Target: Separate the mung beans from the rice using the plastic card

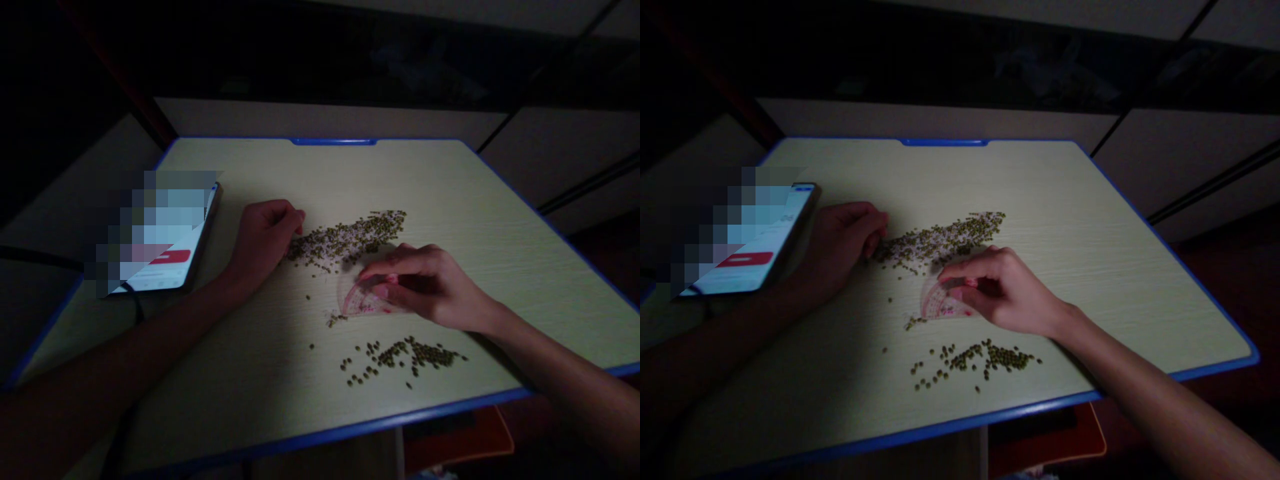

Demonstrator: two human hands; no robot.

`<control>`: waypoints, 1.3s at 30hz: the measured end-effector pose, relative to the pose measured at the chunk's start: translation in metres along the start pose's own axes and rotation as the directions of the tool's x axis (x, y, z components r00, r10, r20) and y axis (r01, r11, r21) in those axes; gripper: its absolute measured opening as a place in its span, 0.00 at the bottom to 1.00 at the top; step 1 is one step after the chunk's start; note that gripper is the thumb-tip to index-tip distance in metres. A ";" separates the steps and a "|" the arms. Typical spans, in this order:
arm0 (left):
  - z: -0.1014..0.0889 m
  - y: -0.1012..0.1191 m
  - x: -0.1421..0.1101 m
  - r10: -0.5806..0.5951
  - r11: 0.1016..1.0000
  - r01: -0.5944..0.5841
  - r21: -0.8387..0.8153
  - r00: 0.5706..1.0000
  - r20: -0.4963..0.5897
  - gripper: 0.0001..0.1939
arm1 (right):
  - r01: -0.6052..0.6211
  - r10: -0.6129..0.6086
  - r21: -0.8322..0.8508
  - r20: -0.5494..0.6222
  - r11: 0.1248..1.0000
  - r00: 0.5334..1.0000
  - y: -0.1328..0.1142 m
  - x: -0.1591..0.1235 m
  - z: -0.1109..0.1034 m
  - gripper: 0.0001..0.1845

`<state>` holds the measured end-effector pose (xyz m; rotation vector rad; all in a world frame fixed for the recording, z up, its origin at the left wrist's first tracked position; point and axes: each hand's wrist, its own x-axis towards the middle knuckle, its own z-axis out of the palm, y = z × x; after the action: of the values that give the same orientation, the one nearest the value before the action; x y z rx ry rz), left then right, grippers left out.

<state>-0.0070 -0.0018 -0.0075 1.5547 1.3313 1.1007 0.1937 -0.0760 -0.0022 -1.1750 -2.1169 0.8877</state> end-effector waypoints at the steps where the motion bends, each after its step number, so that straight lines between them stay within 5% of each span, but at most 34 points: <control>1: 0.000 0.000 0.000 -0.002 1.000 0.002 -0.001 1.000 -0.001 0.13 | 0.010 -0.010 -0.004 0.005 1.000 1.000 0.000 0.000 -0.001 0.13; 16: 0.000 -0.002 0.001 0.013 1.000 -0.013 0.015 1.000 0.000 0.12 | 0.123 -0.121 -0.021 0.057 0.992 0.991 0.001 -0.005 -0.009 0.09; 25: 0.000 0.001 -0.001 0.000 0.999 0.000 0.038 1.000 0.000 0.13 | 0.016 -0.015 -0.040 0.022 0.999 1.000 0.000 -0.006 -0.005 0.11; 39: 0.001 0.001 0.000 -0.001 1.000 0.001 0.014 1.000 0.002 0.13 | 0.080 -0.080 0.000 0.050 0.997 0.996 -0.003 -0.003 0.003 0.10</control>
<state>-0.0060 -0.0022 -0.0068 1.5648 1.3406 1.0914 0.1916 -0.0805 -0.0021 -1.0715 -2.1892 0.8869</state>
